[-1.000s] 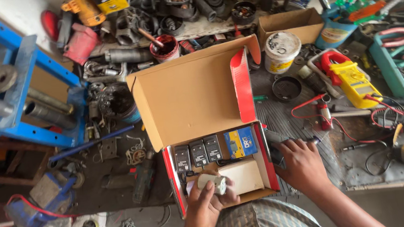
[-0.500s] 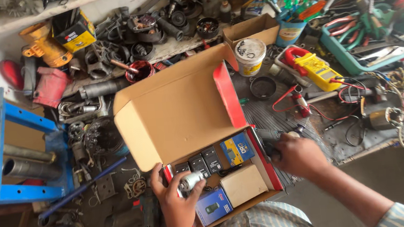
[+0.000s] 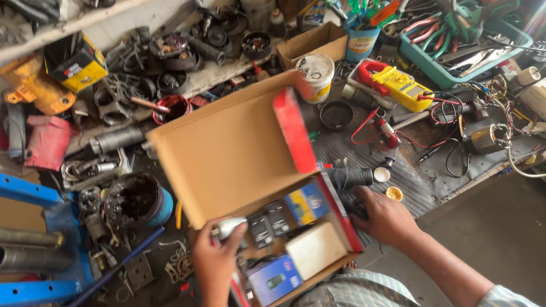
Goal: The person opens a box of electrical components, removes a small cylindrical part, and uses a multimeter to test it. They then place the part back in the box and close it. The person also handles a power drill and a wire cutter on the workbench.
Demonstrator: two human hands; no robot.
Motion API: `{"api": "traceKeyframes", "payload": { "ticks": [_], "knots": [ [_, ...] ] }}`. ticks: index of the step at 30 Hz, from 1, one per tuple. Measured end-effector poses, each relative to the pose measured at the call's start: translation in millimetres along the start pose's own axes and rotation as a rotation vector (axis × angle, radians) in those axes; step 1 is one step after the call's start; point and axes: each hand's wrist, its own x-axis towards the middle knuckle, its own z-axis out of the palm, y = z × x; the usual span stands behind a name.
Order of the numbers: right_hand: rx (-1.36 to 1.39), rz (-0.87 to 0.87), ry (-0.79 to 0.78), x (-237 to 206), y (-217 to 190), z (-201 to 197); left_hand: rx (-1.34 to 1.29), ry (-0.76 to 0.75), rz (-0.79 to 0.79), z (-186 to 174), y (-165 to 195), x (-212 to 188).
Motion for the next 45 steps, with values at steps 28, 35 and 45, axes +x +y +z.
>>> {"api": "traceKeyframes", "payload": {
  "ticks": [28,35,45],
  "knots": [
    [1.536,-0.129,-0.406,37.8,21.7,56.7,-0.481,0.186,0.218,55.1,-17.2,-79.8],
    [1.122,-0.262,-0.543,60.7,44.1,38.4,-0.931,-0.217,-0.241,166.4,-8.9,-61.9],
    [1.035,-0.042,-0.495,68.6,86.4,-5.4,-0.716,-0.173,-0.204,226.3,-4.4,-41.1]
  ]
}}
